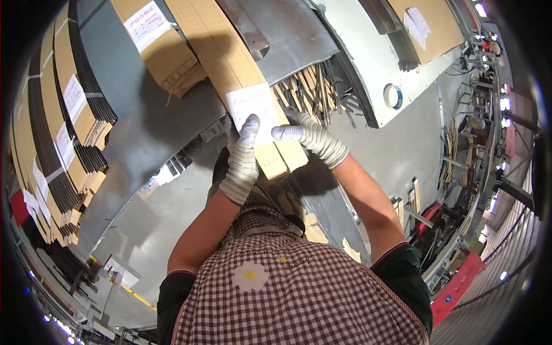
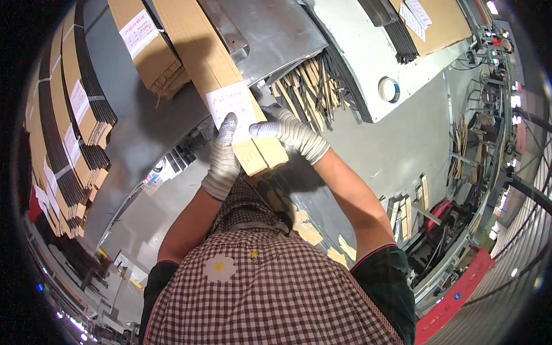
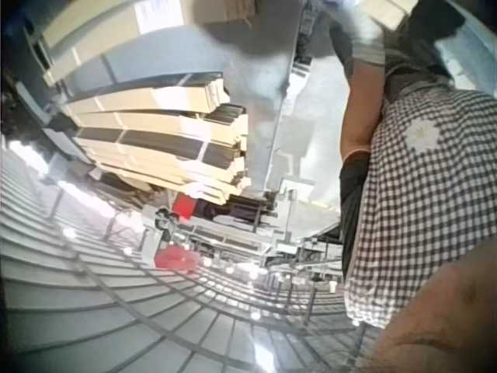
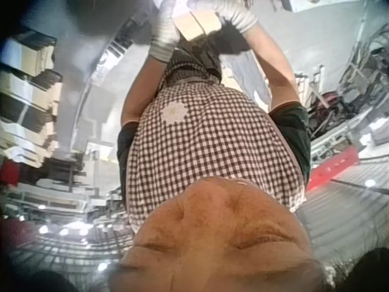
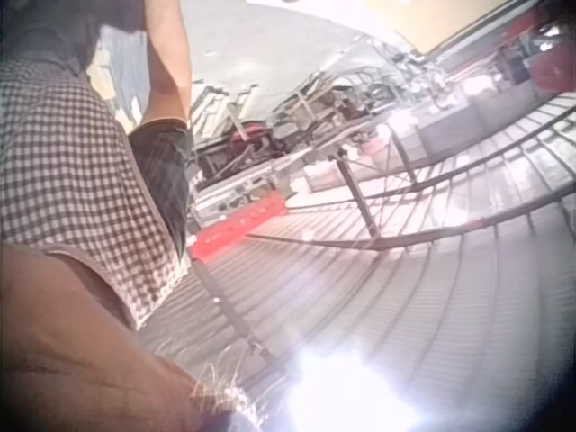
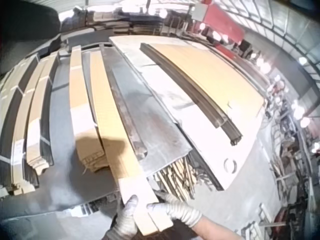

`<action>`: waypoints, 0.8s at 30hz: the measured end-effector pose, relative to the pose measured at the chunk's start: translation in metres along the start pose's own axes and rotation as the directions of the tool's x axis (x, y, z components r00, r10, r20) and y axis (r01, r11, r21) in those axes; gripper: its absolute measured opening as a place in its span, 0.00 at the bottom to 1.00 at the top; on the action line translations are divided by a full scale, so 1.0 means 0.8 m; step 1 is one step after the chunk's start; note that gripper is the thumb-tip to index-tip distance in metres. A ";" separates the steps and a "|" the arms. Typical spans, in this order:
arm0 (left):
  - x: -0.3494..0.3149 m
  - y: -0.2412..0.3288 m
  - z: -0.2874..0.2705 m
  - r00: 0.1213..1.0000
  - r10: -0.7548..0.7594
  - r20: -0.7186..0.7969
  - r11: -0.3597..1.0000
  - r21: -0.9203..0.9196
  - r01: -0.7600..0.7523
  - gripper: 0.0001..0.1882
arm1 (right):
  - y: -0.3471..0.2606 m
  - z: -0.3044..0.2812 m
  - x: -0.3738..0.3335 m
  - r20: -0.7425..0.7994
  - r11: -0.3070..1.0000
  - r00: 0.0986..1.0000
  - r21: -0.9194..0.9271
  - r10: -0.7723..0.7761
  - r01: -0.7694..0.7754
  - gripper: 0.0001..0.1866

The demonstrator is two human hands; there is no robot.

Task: The recorder is seen grouping and securing stacks of thin wooden slats with white tape before placing the bundles onto a larger stack of finished packages.

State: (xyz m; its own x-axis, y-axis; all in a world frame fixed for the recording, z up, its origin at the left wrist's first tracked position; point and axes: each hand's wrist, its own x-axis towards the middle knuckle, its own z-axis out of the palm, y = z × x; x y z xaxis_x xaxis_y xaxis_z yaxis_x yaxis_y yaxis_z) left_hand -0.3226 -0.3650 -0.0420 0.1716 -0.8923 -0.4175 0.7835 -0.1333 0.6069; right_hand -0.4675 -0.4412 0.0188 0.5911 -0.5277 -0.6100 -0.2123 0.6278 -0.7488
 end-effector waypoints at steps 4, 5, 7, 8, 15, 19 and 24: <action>-0.026 -0.004 0.011 0.994 -0.091 -0.060 0.987 -0.136 0.082 0.37 | 0.003 0.002 -0.008 -0.030 0.987 0.997 -0.148 -0.071 0.066 0.48; -0.029 -0.006 0.011 0.993 -0.094 -0.064 0.987 -0.140 0.084 0.37 | 0.001 0.000 -0.012 -0.041 0.967 0.997 -0.248 -0.069 0.057 0.49; -0.033 -0.009 0.015 0.982 -0.105 -0.155 0.994 -0.041 0.100 0.34 | 0.019 -0.025 -0.007 -0.017 0.915 0.999 -0.402 -0.039 0.029 0.49; -0.032 -0.008 0.011 0.981 -0.117 -0.153 0.993 -0.011 0.117 0.33 | 0.015 -0.026 -0.010 -0.076 0.904 0.996 -0.428 -0.050 0.013 0.47; -0.013 0.007 0.021 0.948 0.000 -0.317 0.997 0.072 0.024 0.35 | -0.035 -0.017 -0.039 -0.147 0.947 0.936 -0.009 -0.319 0.321 0.38; -0.031 0.058 0.022 0.896 0.366 -0.254 0.891 0.375 -0.258 0.42 | -0.050 -0.004 -0.069 -0.078 0.937 0.934 -0.037 -0.348 0.346 0.44; -0.037 0.101 0.070 0.832 0.437 0.343 0.391 0.761 -0.519 0.24 | -0.071 0.035 -0.066 0.191 0.458 0.773 -0.711 -0.605 0.533 0.41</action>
State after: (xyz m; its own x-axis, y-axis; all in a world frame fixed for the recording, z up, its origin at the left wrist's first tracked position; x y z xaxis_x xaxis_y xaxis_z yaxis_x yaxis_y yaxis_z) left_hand -0.2978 -0.3735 0.0574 0.2807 -0.9480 0.1499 -0.2373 0.0828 0.9679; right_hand -0.4649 -0.4327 0.1011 0.7341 -0.6783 0.0304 -0.3354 -0.4011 -0.8524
